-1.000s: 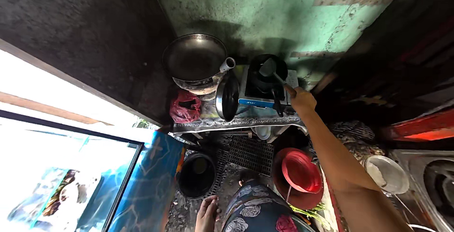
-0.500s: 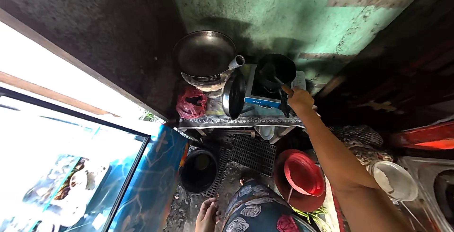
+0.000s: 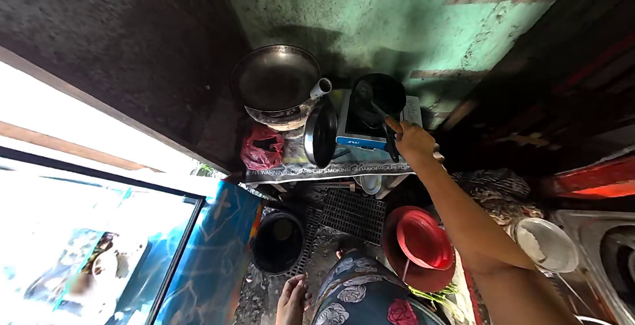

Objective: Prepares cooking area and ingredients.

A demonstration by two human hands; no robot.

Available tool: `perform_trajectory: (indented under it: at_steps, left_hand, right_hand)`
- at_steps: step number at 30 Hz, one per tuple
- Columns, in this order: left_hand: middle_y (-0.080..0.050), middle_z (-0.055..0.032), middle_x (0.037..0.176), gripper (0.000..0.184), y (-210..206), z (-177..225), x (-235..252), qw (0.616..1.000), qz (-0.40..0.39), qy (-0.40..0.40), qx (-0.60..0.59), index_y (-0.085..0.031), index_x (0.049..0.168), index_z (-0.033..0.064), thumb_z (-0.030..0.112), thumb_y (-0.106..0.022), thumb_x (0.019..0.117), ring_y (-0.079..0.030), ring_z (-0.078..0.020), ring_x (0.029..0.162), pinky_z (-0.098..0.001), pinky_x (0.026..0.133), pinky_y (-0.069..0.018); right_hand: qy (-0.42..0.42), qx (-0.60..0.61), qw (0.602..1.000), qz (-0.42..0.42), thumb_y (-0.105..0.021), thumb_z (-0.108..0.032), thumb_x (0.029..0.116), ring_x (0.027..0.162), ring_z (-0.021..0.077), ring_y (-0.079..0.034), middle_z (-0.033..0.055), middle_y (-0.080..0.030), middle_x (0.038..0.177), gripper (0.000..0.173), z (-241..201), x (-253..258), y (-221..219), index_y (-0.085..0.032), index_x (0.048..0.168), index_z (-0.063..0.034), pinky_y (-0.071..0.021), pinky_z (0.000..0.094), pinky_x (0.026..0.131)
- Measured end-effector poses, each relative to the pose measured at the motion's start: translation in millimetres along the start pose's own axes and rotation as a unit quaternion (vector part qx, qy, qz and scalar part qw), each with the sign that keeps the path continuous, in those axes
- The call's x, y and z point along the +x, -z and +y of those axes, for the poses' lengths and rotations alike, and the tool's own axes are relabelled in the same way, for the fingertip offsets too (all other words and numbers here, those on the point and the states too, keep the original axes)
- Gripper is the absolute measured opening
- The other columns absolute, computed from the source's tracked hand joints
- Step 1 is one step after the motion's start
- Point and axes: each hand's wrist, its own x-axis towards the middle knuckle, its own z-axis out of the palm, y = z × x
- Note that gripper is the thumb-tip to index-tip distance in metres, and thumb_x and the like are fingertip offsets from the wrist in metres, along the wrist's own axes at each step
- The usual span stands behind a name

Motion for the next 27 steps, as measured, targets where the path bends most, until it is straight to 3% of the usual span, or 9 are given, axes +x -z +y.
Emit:
perform_trajectory:
  at_steps: [12,16,21,24,27]
  left_hand:
    - [-0.061,-0.002,0.078,0.016,-11,0,8,1.0,0.002,0.009,-0.009,-0.054,0.115,0.0,0.004,-0.041,0.1069,-0.06,-0.0071,0.06,-0.0208,0.056,-0.0527]
    - [-0.061,-0.0019,0.079,0.015,-20,2,12,1.0,-0.006,0.015,-0.013,-0.053,0.115,-0.0001,0.004,-0.041,0.1068,-0.061,-0.0072,0.06,-0.0217,0.057,-0.0534]
    - [-0.063,-0.0031,0.079,0.015,-26,2,17,0.999,-0.024,0.026,0.0,-0.054,0.115,-0.0009,0.002,-0.042,0.1061,-0.061,-0.0078,0.061,-0.0219,0.057,-0.0535]
    - [-0.063,-0.0022,0.078,0.016,-20,6,22,0.998,-0.046,0.025,0.016,-0.053,0.115,-0.0007,0.004,-0.04,0.1071,-0.061,-0.0068,0.061,-0.021,0.058,-0.0536]
    - [-0.062,-0.002,0.078,0.017,-12,10,34,0.996,-0.076,0.017,0.042,-0.053,0.116,-0.0011,0.004,-0.04,0.1067,-0.061,-0.0072,0.06,-0.022,0.057,-0.0538]
  right_hand:
    - [-0.007,0.028,1.0,-0.011,-0.059,-0.022,0.1043,0.117,0.0454,-0.065,0.0258,-0.065,0.128,0.036,12,3,3,-0.06,0.137,-0.0073,-0.052,0.0637,0.091]
    - [-0.02,0.197,0.979,-0.054,-0.061,-0.022,0.1046,0.114,0.0474,-0.063,0.0294,-0.066,0.122,0.036,43,27,-1,-0.062,0.133,-0.0008,-0.0476,0.0666,0.096]
    - [-0.066,0.368,0.926,-0.059,-0.062,-0.02,0.1044,0.081,0.0282,-0.061,0.0222,-0.064,0.105,0.032,68,35,-21,-0.061,0.129,-0.0001,-0.052,0.0469,0.075]
    - [-0.072,0.378,0.923,-0.031,-0.062,-0.02,0.1043,0.077,0.0251,-0.059,0.0195,-0.065,0.102,0.029,70,21,-20,-0.062,0.127,-0.0011,-0.0508,0.0446,0.071]
    - [-0.083,0.372,0.925,0.001,-0.065,-0.02,0.1028,0.082,0.0298,-0.063,0.0215,-0.067,0.106,0.031,75,2,-17,-0.063,0.128,-0.0025,-0.0522,0.0497,0.075]
